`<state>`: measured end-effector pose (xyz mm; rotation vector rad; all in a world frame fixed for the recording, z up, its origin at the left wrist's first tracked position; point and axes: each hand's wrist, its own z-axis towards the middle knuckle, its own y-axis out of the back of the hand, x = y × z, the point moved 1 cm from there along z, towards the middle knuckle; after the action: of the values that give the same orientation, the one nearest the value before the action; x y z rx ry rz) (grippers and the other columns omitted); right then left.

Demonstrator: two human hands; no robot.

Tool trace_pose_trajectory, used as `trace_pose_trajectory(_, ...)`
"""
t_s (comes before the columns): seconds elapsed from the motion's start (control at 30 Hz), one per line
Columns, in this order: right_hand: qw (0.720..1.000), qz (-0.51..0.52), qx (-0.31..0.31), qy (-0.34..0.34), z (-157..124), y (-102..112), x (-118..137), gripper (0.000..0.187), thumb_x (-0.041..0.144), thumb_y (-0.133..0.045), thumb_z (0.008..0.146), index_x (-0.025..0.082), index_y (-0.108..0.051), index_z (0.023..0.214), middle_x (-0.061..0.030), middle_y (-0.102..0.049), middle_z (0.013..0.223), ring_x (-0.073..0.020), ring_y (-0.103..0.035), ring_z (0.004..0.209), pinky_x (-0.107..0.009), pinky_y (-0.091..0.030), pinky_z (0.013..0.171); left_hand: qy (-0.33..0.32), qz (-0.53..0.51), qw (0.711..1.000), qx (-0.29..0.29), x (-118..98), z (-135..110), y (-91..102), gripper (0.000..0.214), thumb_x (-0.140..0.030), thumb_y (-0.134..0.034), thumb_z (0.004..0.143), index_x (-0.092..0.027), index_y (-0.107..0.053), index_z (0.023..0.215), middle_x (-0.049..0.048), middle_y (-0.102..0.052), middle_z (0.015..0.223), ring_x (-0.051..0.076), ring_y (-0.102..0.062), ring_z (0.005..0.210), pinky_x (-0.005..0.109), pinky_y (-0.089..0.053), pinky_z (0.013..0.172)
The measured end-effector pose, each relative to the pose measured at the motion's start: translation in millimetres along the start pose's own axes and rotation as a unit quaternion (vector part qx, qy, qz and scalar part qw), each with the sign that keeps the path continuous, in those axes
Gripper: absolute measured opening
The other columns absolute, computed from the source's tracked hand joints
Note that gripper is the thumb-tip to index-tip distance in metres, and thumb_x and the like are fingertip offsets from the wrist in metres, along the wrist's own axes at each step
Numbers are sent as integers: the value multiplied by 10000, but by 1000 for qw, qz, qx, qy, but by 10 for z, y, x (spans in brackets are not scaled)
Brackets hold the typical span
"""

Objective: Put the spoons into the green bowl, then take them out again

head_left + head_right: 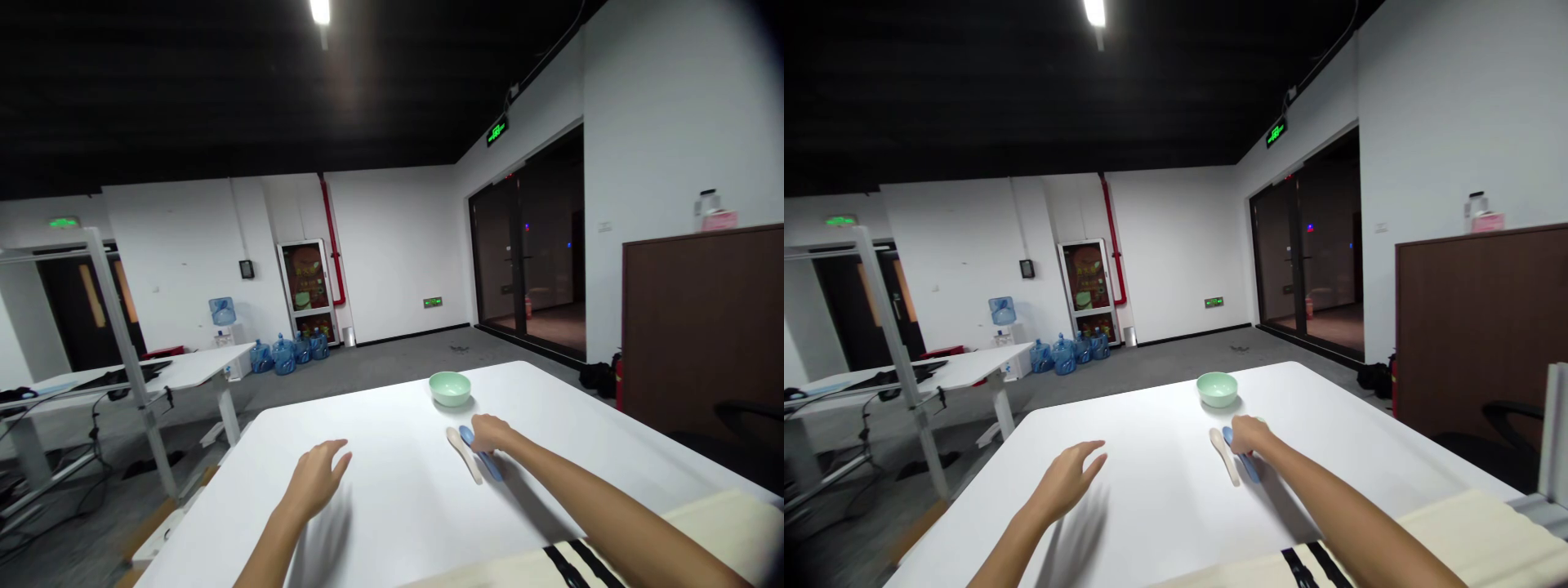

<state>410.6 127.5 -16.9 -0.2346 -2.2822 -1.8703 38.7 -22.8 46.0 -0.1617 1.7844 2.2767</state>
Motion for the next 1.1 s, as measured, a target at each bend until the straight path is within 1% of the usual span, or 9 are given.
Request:
trace_pose_trajectory(0.1, 999, -18, 41, 3, -37, -7, 1, 118, 90, -675, 588, 161, -590, 548, -78, -641, 540, -212, -624, 522, -301, -484, 532, 1, -3, 1000, 1, 3, 2, -2, 504, -488, -375, 951, -228, -618, 1309, 55, -643, 1365, 251, -563, 1288, 389, -409, 1083)
trace_pose_trajectory(0.2, 999, -15, 36, 6, -46, 32, 15, 90, 104, -649, 620, 152, -600, 562, -74, -641, 533, -181, -582, 467, -291, -478, 503, 1, -5, 1000, 0, 9, 8, -7, 501, -487, -372, 953, -236, -613, 1314, 52, -641, 1369, 248, -561, 1290, 389, -407, 1084)
trace_pose_trajectory(0.3, 1000, -2, 21, 21, -22, 114, 93, 26, 142, -639, 635, 135, -628, 613, -55, -643, 541, -165, -579, 469, -278, -485, 510, 2, -5, 1000, 3, 15, 10, -8, 502, -485, -375, 955, -228, -609, 1317, 59, -639, 1370, 247, -561, 1289, 391, -410, 1080)
trace_pose_trajectory(0.4, 999, 24, 14, 44, -2, 201, 283, 64, 183, -645, 640, 131, -629, 607, -44, -650, 559, -148, -565, 463, -273, -487, 501, 3, -1, 1000, 7, 17, 10, -7, 509, -483, -377, 955, -213, -604, 1322, 70, -636, 1372, 247, -561, 1287, 394, -409, 1078)
trace_pose_trajectory(0.53, 994, 45, 40, 87, -19, 237, 653, 120, 184, -641, 645, 116, -615, 550, -40, -637, 540, -111, -521, 439, -241, -465, 487, 0, 0, 1000, 5, 20, 11, -7, 507, -484, -373, 958, -218, -604, 1321, 70, -637, 1372, 245, -565, 1282, 386, -408, 1075)
trace_pose_trajectory(0.63, 992, 52, 53, 100, -33, 175, 900, 120, 181, -640, 644, 107, -616, 552, -40, -639, 539, -107, -518, 442, -235, -457, 487, 1, -1, 1000, 6, 27, 11, -9, 505, -489, -375, 955, -228, -607, 1319, 65, -637, 1372, 245, -563, 1285, 381, -408, 1073)
trace_pose_trajectory(0.73, 991, 57, 73, 94, -38, 49, 1060, 86, 173, -655, 623, 101, -633, 581, -29, -641, 535, -105, -520, 448, -231, -456, 486, 4, 0, 1000, 6, 30, 7, -4, 502, -484, -377, 954, -228, -607, 1320, 62, -638, 1372, 242, -562, 1286, 379, -407, 1074)
trace_pose_trajectory(0.9, 992, 46, 88, 77, -80, -162, 1183, 53, 144, -666, 606, 96, -659, 628, -34, -655, 538, -115, -547, 462, -234, -474, 507, 4, -4, 1000, 4, 21, -1, 7, 499, -479, -381, 954, -222, -610, 1315, 65, -638, 1371, 245, -562, 1286, 384, -406, 1073)
trace_pose_trajectory(1.1, 993, 37, 74, 85, -121, -282, 1259, 29, 123, -660, 593, 103, -659, 613, -57, -665, 549, -136, -576, 471, -240, -483, 515, 4, -6, 1000, 6, 23, -2, 6, 500, -480, -379, 956, -222, -605, 1321, 68, -633, 1376, 248, -560, 1286, 392, -405, 1073)
